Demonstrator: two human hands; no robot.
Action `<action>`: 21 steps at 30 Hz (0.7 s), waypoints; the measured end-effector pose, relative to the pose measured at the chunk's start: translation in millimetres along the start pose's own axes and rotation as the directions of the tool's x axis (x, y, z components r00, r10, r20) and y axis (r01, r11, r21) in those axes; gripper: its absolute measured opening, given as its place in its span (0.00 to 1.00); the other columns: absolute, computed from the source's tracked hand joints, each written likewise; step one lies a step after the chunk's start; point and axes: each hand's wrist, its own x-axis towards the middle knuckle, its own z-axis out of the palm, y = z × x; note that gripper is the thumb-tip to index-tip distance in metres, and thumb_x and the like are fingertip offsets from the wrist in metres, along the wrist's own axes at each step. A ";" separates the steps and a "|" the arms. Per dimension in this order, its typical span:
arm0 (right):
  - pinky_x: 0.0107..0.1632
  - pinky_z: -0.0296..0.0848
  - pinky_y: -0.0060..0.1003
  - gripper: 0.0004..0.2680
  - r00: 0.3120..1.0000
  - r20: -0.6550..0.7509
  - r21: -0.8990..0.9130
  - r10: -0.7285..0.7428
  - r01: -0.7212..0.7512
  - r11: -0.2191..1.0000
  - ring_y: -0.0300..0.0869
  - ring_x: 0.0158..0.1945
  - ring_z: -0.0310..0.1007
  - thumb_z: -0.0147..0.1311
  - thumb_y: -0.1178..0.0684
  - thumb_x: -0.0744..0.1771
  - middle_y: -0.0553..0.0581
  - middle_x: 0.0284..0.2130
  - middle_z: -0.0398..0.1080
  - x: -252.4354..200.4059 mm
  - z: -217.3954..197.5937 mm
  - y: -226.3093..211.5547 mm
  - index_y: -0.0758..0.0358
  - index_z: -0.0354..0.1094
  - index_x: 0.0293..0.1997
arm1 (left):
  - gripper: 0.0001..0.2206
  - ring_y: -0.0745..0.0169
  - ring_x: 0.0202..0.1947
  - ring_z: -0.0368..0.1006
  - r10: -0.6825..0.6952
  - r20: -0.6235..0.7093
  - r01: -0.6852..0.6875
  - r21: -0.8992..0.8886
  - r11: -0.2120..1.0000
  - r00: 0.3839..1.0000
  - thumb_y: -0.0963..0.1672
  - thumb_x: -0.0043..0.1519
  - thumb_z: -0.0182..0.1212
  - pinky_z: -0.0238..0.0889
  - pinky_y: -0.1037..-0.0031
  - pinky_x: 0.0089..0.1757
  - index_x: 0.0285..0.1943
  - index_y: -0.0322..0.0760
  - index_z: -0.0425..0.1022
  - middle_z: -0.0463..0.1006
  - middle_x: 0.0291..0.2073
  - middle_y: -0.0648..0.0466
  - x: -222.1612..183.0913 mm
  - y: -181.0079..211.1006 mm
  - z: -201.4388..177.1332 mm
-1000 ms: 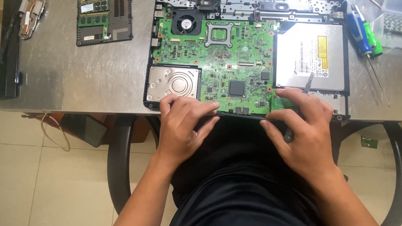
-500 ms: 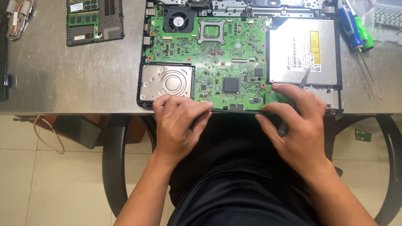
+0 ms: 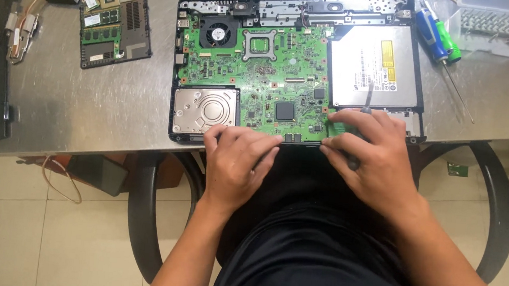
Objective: Repairing a laptop by unscrewing components and examining the motherboard on a workbench
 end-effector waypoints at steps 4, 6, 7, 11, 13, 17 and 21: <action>0.53 0.63 0.41 0.03 0.998 0.059 0.074 0.021 -0.025 0.997 0.47 0.50 0.73 0.62 0.52 0.66 0.45 0.51 0.75 1.5 -5.0 5.7 0.46 0.75 0.40 | 0.12 0.61 0.37 0.75 -0.008 -0.002 0.008 -0.009 1.000 1.000 0.42 0.58 0.71 0.57 0.59 0.52 0.50 0.50 0.81 0.82 0.36 0.65 1.2 1.8 4.8; 0.54 0.63 0.41 0.05 0.998 0.053 0.069 0.035 -0.039 0.997 0.47 0.50 0.73 0.64 0.51 0.65 0.45 0.51 0.75 -2.6 -1.0 8.9 0.47 0.75 0.42 | 0.12 0.61 0.37 0.75 -0.005 0.002 0.005 -0.008 1.000 1.000 0.42 0.59 0.71 0.58 0.60 0.52 0.50 0.49 0.81 0.82 0.36 0.64 1.4 1.9 4.2; 0.54 0.63 0.40 0.07 0.998 0.048 0.069 0.046 -0.049 0.996 0.46 0.50 0.73 0.65 0.50 0.65 0.45 0.51 0.75 -4.7 1.3 10.3 0.48 0.74 0.44 | 0.12 0.61 0.37 0.75 -0.005 0.006 0.005 -0.002 1.000 1.000 0.42 0.59 0.71 0.58 0.60 0.52 0.50 0.48 0.81 0.82 0.36 0.64 1.1 2.0 3.7; 0.55 0.63 0.42 0.08 0.999 0.031 0.054 0.038 -0.040 0.998 0.48 0.51 0.74 0.66 0.51 0.64 0.46 0.50 0.76 -5.9 2.5 9.6 0.49 0.74 0.44 | 0.12 0.61 0.37 0.74 -0.008 0.003 0.008 -0.009 1.000 1.000 0.41 0.58 0.71 0.57 0.60 0.51 0.50 0.49 0.81 0.82 0.36 0.65 2.6 2.3 3.9; 0.56 0.64 0.42 0.06 0.999 0.008 0.078 0.048 -0.049 0.996 0.48 0.51 0.74 0.65 0.52 0.64 0.47 0.50 0.76 -6.3 1.7 8.1 0.51 0.74 0.43 | 0.12 0.61 0.36 0.74 -0.008 -0.002 0.008 0.003 1.000 1.000 0.41 0.59 0.71 0.58 0.61 0.51 0.50 0.48 0.81 0.82 0.36 0.64 2.1 2.3 4.8; 0.56 0.64 0.41 0.06 0.999 -0.006 0.087 0.042 -0.042 0.995 0.48 0.51 0.74 0.65 0.52 0.65 0.47 0.49 0.76 -6.4 3.0 8.5 0.51 0.73 0.42 | 0.11 0.62 0.36 0.74 -0.015 -0.001 0.015 0.005 1.000 1.000 0.42 0.59 0.70 0.58 0.62 0.51 0.50 0.49 0.81 0.82 0.36 0.65 2.8 4.2 4.0; 0.56 0.64 0.42 0.07 0.999 0.005 0.079 0.053 -0.053 0.995 0.48 0.50 0.74 0.66 0.53 0.64 0.47 0.50 0.76 -6.5 3.5 9.6 0.51 0.73 0.43 | 0.12 0.61 0.36 0.74 -0.033 0.004 0.033 0.005 0.999 0.999 0.41 0.59 0.71 0.58 0.62 0.50 0.50 0.48 0.81 0.82 0.36 0.64 6.3 8.7 1.5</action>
